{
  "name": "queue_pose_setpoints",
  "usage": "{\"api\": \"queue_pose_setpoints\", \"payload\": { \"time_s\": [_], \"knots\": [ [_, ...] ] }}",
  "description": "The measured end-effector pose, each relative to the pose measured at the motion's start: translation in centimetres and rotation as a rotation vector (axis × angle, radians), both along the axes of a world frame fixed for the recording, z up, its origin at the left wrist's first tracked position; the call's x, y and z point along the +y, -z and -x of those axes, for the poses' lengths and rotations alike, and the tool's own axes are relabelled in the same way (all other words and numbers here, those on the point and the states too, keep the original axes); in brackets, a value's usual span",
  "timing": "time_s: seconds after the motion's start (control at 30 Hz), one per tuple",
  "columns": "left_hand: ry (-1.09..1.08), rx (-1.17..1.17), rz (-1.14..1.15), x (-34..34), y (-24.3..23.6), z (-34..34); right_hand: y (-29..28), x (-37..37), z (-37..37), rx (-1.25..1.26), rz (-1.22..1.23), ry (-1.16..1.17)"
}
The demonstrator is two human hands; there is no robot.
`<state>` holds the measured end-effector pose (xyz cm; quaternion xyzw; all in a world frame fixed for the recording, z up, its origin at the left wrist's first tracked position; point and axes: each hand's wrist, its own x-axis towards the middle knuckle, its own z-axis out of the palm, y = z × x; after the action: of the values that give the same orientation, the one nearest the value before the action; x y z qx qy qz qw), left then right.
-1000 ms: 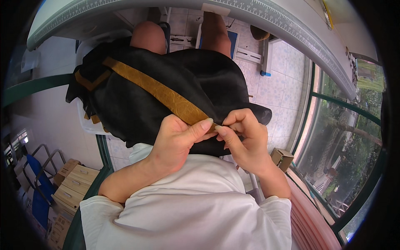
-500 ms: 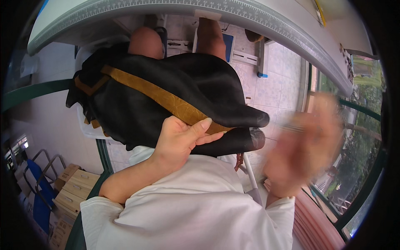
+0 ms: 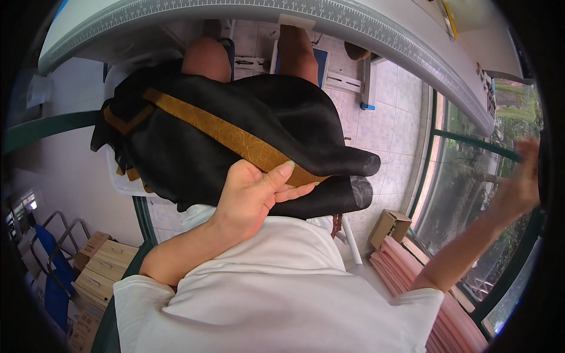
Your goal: The person hand-sews a brown leather strap onto a black bag using a needle and thread. They repeatedly insert the needle through the strap and pull the thread tight to secure the attachment.
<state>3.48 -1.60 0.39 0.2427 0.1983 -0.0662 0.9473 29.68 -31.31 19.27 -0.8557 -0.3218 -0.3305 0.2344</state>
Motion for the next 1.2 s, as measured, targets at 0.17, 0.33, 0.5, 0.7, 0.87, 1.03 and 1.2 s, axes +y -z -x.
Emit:
{"api": "queue_pose_setpoints", "payload": {
  "time_s": [0.17, 0.33, 0.5, 0.7, 0.87, 1.03, 1.2],
  "knots": [
    [-0.073, 0.073, -0.023, -0.3, -0.8, 0.0, 12.4, 11.7, 14.7, 1.367, -0.214, -0.506],
    [-0.052, 0.053, -0.052, 0.1, -1.2, -0.1, 15.8, 13.7, 16.5, 1.341, -0.303, -0.446],
    [-0.068, 0.034, -0.061, -0.2, -1.1, 0.0, 16.1, 13.7, 16.2, 1.335, -0.278, -0.448],
    [-0.071, 0.029, -0.067, -0.2, -1.1, 0.1, 16.1, 13.7, 16.4, 1.347, -0.277, -0.431],
    [-0.066, 0.019, -0.064, -0.2, -0.9, 0.2, 16.2, 13.6, 16.4, 1.334, -0.281, -0.425],
    [-0.063, 0.028, -0.067, -0.1, -1.0, 0.1, 16.3, 13.7, 16.4, 1.348, -0.271, -0.425],
    [-0.072, 0.022, -0.064, -0.1, -0.9, 0.1, 16.3, 13.7, 16.5, 1.343, -0.266, -0.435]
  ]
}}
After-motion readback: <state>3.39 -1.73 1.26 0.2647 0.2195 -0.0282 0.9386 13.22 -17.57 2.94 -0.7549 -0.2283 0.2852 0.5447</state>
